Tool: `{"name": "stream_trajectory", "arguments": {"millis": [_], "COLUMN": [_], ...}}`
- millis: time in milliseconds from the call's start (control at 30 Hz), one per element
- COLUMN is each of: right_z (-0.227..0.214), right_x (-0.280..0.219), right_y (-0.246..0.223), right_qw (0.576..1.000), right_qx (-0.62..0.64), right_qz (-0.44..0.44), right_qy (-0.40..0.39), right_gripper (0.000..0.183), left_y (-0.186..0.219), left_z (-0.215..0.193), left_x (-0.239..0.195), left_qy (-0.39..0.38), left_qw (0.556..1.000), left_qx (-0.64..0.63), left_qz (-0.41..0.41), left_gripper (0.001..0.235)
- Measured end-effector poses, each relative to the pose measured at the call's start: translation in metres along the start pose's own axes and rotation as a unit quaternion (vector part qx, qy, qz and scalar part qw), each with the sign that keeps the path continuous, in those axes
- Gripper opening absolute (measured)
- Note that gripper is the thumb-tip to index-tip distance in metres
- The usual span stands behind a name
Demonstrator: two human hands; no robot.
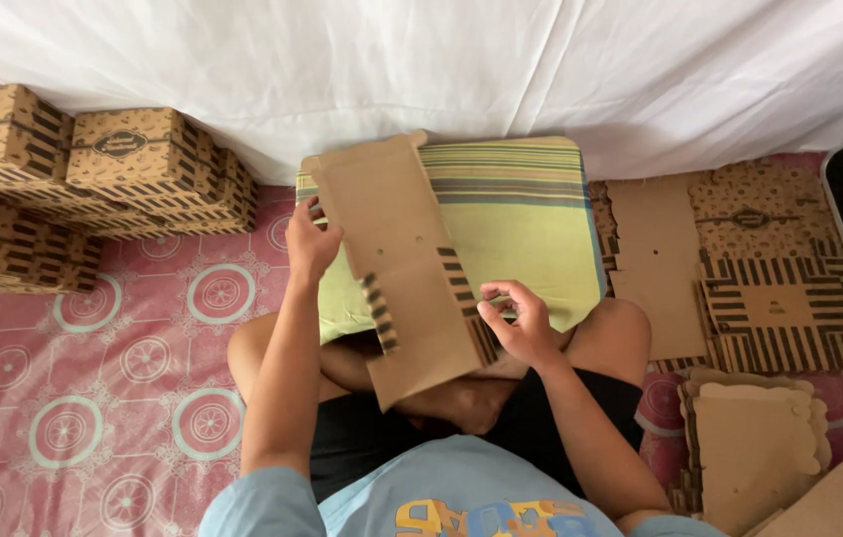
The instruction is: The person sits on the floor and folds a flat cardboard piece into a box shape by hand. They crease the flaps, fold the sides up, and tuck the tabs to form the box structure.
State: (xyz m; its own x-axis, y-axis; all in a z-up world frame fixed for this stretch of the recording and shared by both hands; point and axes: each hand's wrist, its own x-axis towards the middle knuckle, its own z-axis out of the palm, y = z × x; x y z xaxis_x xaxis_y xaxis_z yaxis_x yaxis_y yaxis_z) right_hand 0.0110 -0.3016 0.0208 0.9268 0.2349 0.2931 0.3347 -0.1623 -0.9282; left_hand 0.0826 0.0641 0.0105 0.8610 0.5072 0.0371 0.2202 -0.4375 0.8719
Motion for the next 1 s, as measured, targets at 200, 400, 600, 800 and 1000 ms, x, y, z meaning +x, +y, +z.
{"name": "stream_trajectory", "arguments": {"millis": [200, 400, 600, 800, 1000], "right_z": [-0.015, -0.019, -0.004, -0.015, -0.023], "right_x": [0.046, 0.109, 0.12, 0.112, 0.106], "right_y": [0.011, -0.007, -0.034, -0.035, -0.024], "right_qw": [0.996, 0.996, 0.983, 0.987, 0.972], "right_qx": [0.048, 0.074, 0.159, 0.136, 0.207], "right_qz": [0.019, -0.053, -0.088, -0.09, -0.104], "right_qy": [0.066, -0.021, -0.035, -0.01, -0.048], "right_gripper": [0.054, 0.074, 0.063, 0.035, 0.034], "left_y": [0.058, 0.02, -0.001, 0.069, 0.063], "left_z": [-0.024, -0.027, -0.029, -0.037, -0.025], "left_x": [-0.066, -0.077, -0.077, -0.098, -0.102], "left_qy": [-0.103, -0.075, -0.035, -0.001, 0.01], "left_qw": [0.951, 0.946, 0.94, 0.921, 0.91], "left_qx": [-0.272, -0.237, -0.249, -0.243, -0.316], "left_qz": [0.105, 0.209, 0.231, 0.306, 0.269], "left_gripper": [0.062, 0.014, 0.004, 0.045, 0.054]}}
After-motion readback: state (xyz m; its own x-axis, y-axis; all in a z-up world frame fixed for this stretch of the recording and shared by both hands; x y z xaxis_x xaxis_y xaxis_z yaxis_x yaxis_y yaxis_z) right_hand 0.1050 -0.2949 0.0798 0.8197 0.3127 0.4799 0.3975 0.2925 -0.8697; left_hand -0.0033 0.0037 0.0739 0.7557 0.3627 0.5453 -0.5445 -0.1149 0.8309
